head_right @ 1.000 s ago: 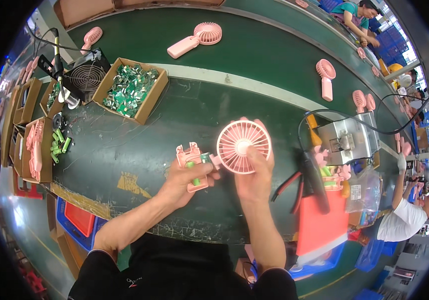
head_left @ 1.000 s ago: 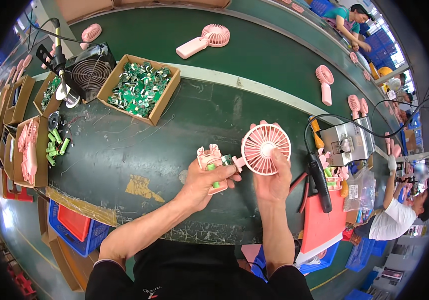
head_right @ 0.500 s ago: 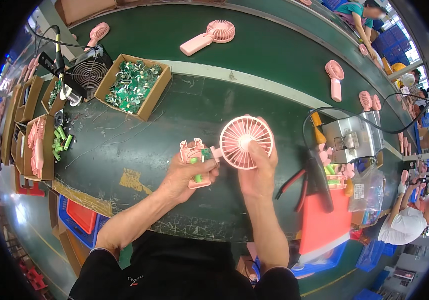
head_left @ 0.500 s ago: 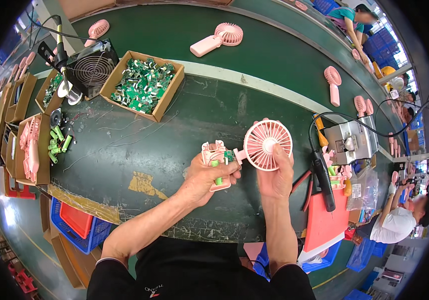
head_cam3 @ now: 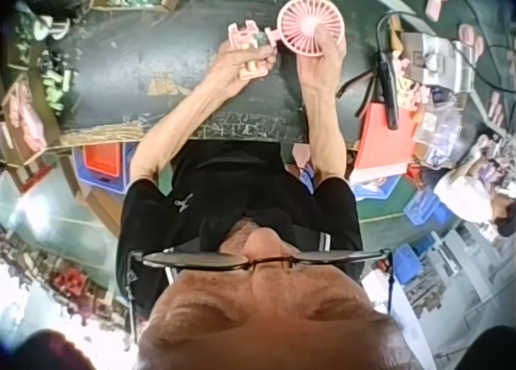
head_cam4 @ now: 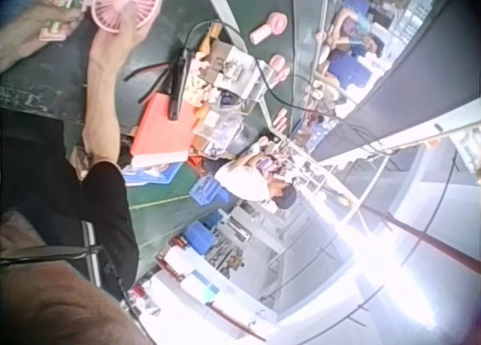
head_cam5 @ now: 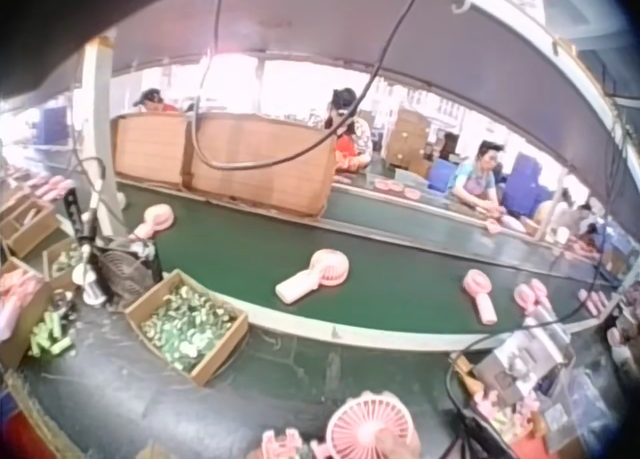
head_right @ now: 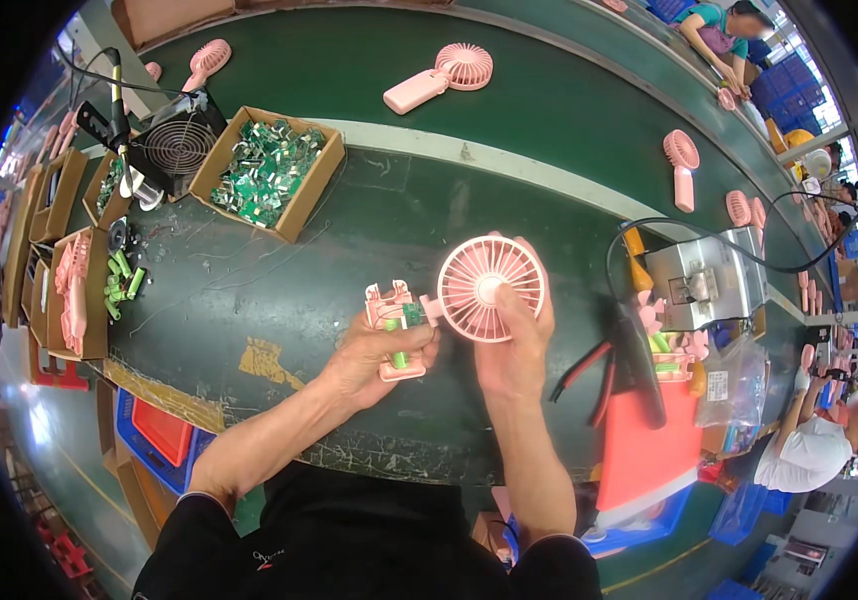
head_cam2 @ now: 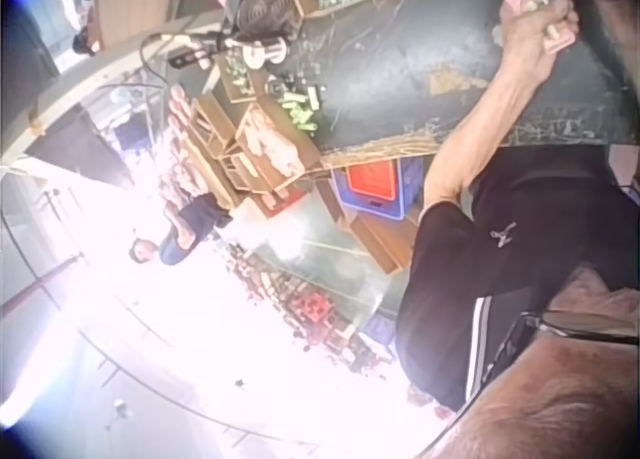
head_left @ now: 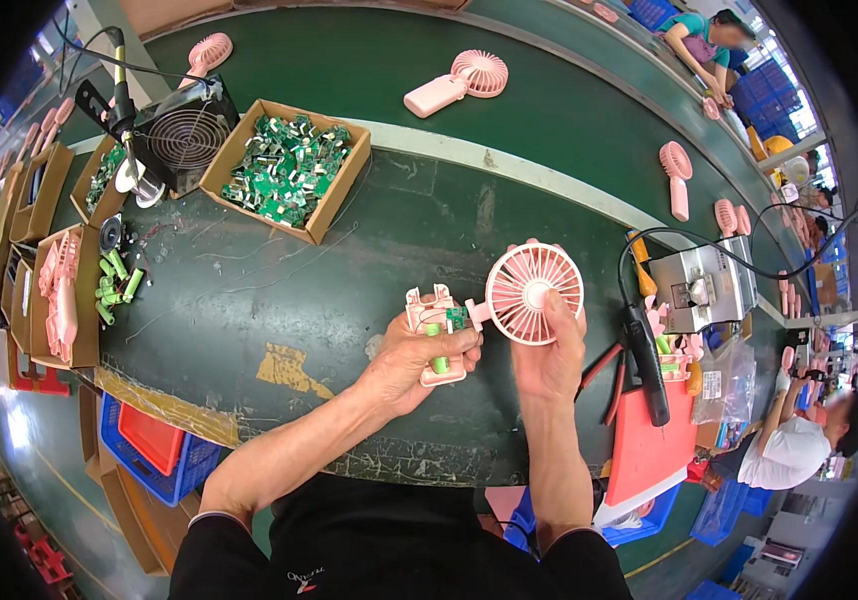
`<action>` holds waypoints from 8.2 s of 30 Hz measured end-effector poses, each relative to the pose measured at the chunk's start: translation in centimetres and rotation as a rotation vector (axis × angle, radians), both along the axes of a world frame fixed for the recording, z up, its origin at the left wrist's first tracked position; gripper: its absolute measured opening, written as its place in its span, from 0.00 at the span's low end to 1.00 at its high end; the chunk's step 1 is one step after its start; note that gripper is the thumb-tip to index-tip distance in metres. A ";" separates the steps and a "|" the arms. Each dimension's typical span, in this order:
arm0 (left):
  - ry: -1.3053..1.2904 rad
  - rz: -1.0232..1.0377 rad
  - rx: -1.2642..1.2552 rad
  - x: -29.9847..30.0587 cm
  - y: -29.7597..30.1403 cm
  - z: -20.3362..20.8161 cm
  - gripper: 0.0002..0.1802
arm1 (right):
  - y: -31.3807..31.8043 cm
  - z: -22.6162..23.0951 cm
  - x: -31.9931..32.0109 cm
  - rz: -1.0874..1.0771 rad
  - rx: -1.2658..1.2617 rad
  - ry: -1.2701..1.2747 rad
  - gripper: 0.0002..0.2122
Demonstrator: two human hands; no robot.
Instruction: The person secures portable fan casings using an electric screwdriver, then installs circuit boards, batteries, and fan heads into plastic handles and casings by hand.
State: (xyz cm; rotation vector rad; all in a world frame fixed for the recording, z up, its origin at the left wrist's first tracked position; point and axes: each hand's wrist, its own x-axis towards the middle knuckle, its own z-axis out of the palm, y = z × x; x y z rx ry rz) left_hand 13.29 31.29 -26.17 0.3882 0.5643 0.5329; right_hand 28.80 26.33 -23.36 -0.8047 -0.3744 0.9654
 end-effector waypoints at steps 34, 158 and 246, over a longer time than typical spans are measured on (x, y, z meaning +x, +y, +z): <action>0.231 0.199 0.247 0.3 0.2 0.8 0.13 | -1.6 1.9 -1.8 0.213 0.000 -0.170 0.35; 0.079 -0.336 0.114 -0.8 2.0 0.9 0.23 | -1.4 0.4 1.4 0.278 -0.198 -1.058 0.03; 0.289 -0.346 0.634 -0.5 1.2 1.1 0.17 | -1.7 -0.6 0.3 0.030 -0.038 -1.569 0.07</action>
